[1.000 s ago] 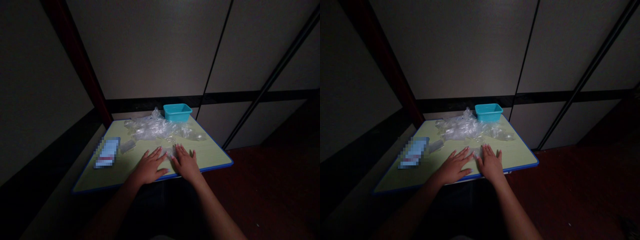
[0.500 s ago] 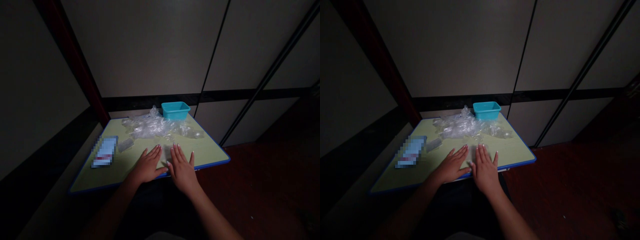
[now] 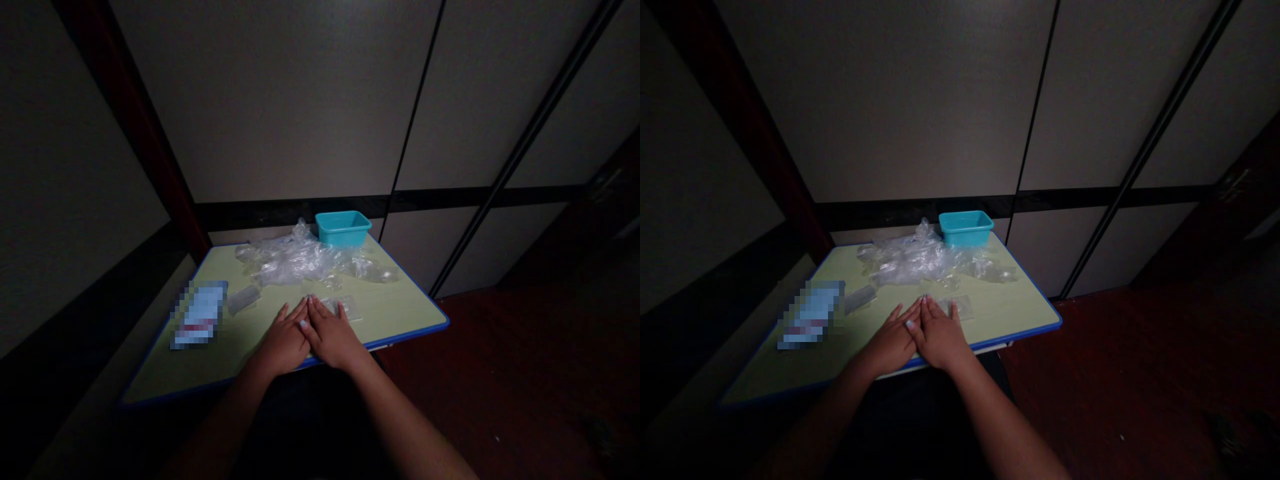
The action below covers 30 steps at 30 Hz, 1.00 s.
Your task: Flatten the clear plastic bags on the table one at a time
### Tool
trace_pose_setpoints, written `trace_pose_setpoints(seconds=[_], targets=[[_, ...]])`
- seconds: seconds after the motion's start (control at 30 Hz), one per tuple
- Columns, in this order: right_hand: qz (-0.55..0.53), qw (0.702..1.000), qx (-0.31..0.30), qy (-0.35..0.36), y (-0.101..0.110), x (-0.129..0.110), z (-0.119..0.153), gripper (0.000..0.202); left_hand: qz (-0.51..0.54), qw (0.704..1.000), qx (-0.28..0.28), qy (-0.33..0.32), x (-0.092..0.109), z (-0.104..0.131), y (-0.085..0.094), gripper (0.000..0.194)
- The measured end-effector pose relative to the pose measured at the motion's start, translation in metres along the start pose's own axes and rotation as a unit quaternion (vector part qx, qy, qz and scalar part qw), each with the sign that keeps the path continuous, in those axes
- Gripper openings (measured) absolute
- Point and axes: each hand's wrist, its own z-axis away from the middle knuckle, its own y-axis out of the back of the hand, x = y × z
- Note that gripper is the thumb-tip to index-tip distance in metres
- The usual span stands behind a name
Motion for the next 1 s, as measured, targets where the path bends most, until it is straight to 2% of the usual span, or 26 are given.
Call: trace_pose_setpoints(seconds=[0.4, 0.53, 0.6, 0.67, 0.77, 0.87, 1.0], targets=[[0.109, 0.987, 0.003, -0.119, 0.015, 0.057, 0.012, 0.060, 0.000, 1.000, -0.007, 0.001, 0.002, 0.002, 0.002, 0.056], [0.105, 0.985, 0.044, -0.132, 0.012, 0.045, 0.012, 0.062, 0.005, 1.000, 0.005, 0.003, 0.003, 0.002, 0.002, 0.059], [0.080, 0.991, 0.052, -0.089, 0.009, 0.028, 0.012, 0.062, 0.008, 1.000, 0.028, 0.007, 0.002, 0.002, 0.001, 0.071], [0.037, 0.999, 0.029, -0.026, 0.007, 0.011, 0.011, 0.063, 0.012, 0.999, 0.040, 0.012, 0.002, 0.003, 0.000, 0.085], [-0.012, 1.000, 0.008, 0.007, 0.004, -0.006, 0.007, 0.064, 0.031, 0.999, 0.021, 0.007, 0.000, 0.003, -0.001, 0.094], [-0.022, 1.000, -0.007, 0.002, 0.001, -0.005, 0.001, 0.064, 0.051, 0.999, -0.004, -0.003, -0.001, 0.002, 0.000, 0.099], [0.005, 1.000, -0.007, -0.008, -0.002, 0.009, -0.003, 0.065, 0.057, 0.998, -0.009, 0.008, -0.001, 0.001, 0.001, 0.110]])
